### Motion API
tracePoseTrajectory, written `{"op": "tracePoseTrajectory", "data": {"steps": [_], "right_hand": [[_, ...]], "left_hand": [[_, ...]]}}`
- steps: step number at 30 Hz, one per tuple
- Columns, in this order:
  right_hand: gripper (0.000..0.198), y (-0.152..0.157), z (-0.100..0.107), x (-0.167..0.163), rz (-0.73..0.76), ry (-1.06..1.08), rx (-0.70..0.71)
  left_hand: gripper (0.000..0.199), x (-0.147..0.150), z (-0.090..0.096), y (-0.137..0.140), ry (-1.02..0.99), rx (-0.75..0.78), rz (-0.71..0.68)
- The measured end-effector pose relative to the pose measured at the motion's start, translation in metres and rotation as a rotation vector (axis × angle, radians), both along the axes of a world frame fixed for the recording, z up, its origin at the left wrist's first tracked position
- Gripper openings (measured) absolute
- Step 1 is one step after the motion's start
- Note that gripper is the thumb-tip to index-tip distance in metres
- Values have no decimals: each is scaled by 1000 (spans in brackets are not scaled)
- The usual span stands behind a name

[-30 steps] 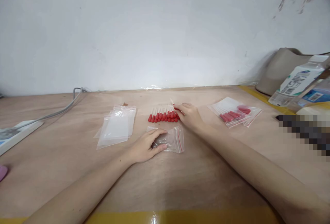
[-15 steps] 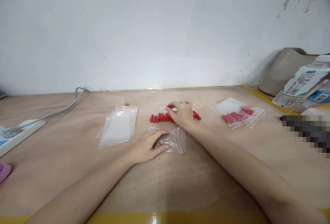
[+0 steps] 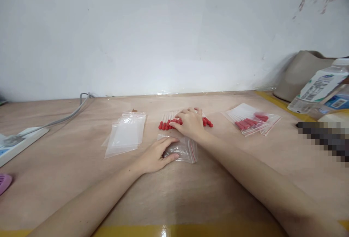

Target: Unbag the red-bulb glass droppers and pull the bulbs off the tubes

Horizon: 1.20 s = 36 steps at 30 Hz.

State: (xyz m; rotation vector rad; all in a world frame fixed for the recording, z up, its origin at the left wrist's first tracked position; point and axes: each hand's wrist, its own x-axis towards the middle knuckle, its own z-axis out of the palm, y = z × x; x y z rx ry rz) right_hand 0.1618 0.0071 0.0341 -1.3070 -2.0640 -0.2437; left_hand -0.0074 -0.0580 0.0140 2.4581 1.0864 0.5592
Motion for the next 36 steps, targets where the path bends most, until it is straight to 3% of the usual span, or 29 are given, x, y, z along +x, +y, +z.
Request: {"op": "tracePoseTrajectory", "data": {"steps": [3,8,13,17,20,25,28,31,36], "right_hand": [[27,-20,1,15,133,97,3],[23,-54,-14,49,635,-31,-94],[30,-62,-25,72,710,-158,-312],[27,-60,-23,76,754,-85,-361],[21,-55,-17,85,571,13,-282],[22,-24,-15,131,-277,-16,-20],[35,-8,-23,165,-634,-195,-126],[39,-1,-30,186,-704,-283,-258],[23,0,-36,184,-681,-337,-187]], "left_hand": [[46,0,0,0,4,13,-19],[57,1,2,-2,3,24,-37],[52,-2,1,-1,-38,-57,49],[34,-6,-5,9,-169,-18,200],[29,-9,-9,15,-166,46,277],[34,-10,-11,16,-130,1,352],[33,-10,-10,16,-89,-3,369],[27,-8,-10,13,-82,23,339],[22,-16,-1,9,-107,146,289]]}}
